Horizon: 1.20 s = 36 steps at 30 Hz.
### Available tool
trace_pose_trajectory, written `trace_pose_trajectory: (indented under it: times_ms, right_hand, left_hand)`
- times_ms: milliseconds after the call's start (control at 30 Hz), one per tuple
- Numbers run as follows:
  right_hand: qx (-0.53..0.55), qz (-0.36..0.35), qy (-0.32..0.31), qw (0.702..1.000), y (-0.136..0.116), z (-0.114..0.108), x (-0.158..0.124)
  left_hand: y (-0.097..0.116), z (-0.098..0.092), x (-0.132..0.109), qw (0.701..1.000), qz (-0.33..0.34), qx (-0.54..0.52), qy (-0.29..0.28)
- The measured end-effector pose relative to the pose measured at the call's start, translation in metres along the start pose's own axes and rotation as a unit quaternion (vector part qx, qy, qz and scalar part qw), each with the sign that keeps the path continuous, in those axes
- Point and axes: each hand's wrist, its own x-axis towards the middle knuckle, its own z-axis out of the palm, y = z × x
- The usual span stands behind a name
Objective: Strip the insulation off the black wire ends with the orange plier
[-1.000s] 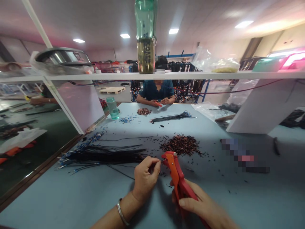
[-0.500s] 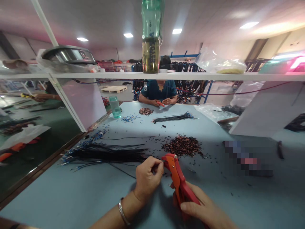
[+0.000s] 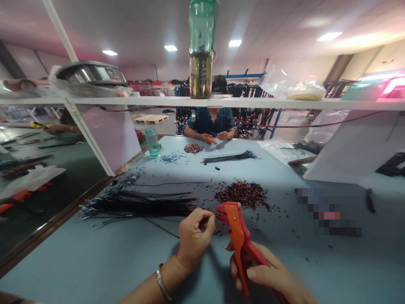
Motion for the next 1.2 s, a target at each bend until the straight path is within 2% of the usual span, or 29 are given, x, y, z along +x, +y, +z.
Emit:
trace_pose_trajectory:
  times_ms: [200,700,833,1000,1200]
  right_hand:
    - [0.03,-0.014,-0.028,0.999,0.0038,-0.0055,0.0011]
    - [0.003,-0.001,-0.002,1.0,0.0005,-0.0011,-0.0001]
    - [-0.04,0.011,0.027,0.999,-0.0003,0.0012,-0.0024]
    - [-0.152,0.011,0.089,0.984,-0.001,0.0015,-0.0013]
    - [-0.203,-0.007,0.07,0.977,-0.0017,0.0019,0.0021]
  left_hand:
    - [-0.0023,0.0,0.0018,1.0,-0.011,-0.009,-0.002]
    - [-0.002,-0.0003,-0.0005,1.0,0.01,0.004,-0.006]
    - [-0.001,-0.0007,-0.0019,1.0,0.028,0.011,-0.009]
    - [0.0,-0.0002,-0.0025,0.999,0.029,0.014,0.0]
    - [0.001,-0.0009,-0.0046,0.999,0.029,0.023,-0.009]
